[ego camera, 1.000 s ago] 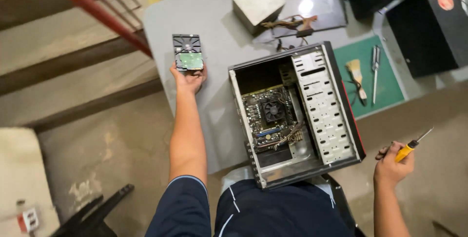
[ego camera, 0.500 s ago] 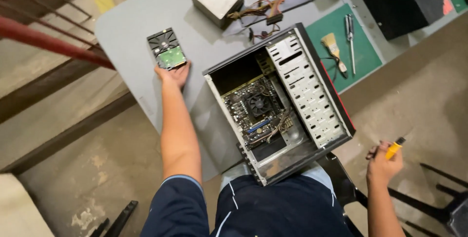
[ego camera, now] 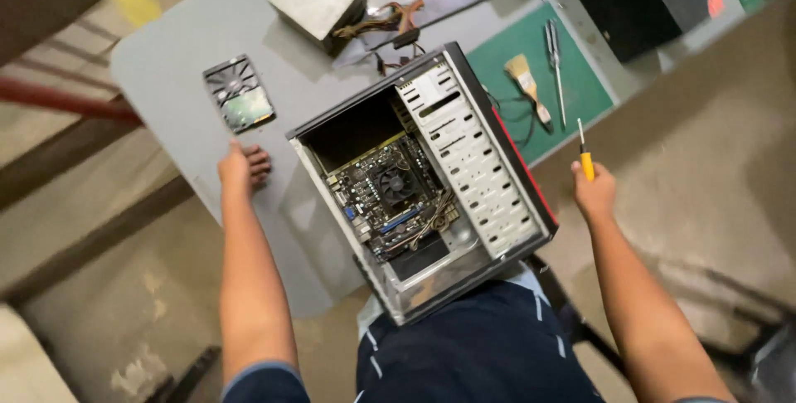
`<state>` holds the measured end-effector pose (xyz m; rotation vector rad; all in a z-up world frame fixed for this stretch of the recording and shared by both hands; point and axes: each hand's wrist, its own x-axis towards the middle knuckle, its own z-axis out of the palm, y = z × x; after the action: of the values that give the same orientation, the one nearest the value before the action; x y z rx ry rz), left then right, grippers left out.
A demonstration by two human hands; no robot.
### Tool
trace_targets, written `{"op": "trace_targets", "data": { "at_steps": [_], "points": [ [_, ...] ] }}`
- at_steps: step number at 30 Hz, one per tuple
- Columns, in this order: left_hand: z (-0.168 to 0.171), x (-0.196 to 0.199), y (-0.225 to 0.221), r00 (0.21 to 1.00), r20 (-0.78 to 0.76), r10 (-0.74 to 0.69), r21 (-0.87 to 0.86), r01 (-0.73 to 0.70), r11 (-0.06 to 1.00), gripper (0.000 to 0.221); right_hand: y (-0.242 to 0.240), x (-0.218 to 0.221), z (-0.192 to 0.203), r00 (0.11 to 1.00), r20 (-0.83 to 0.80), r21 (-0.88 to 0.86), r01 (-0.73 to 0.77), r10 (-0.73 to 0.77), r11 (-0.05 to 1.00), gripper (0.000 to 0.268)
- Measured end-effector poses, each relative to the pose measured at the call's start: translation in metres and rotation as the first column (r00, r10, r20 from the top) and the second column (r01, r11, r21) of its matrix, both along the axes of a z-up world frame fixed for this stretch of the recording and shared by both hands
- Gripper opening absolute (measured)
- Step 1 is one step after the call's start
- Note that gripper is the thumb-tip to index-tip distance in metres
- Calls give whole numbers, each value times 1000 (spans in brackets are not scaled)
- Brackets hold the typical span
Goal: Disassembling a desktop computer by unscrewing and removing the hard drive and disconnecting internal motherboard cables.
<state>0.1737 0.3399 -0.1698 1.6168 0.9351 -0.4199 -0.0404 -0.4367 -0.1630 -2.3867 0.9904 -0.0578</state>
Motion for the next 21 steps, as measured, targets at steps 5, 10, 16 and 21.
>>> {"op": "trace_targets", "data": {
  "at_steps": [5, 10, 16, 21],
  "points": [
    [9, -158, -50, 989, 117, 96, 113, -109, 988, 32, -56, 97, -9, 976, -175, -154, -156, 128, 976, 45],
    [36, -312, -138, 936, 48, 349, 148, -352, 924, 26, -81, 163, -27, 870, -406, -254, -400, 278, 881, 51],
    [92, -378, -228, 707, 197, 679, -61, -682, 728, 26, -98, 180, -39, 908, -303, -206, -360, 291, 910, 41],
    [178, -318, -233, 828, 560, 32, 569, -412, 712, 26, -92, 186, -21, 947, -27, -133, -322, 321, 937, 48]
  ]
}}
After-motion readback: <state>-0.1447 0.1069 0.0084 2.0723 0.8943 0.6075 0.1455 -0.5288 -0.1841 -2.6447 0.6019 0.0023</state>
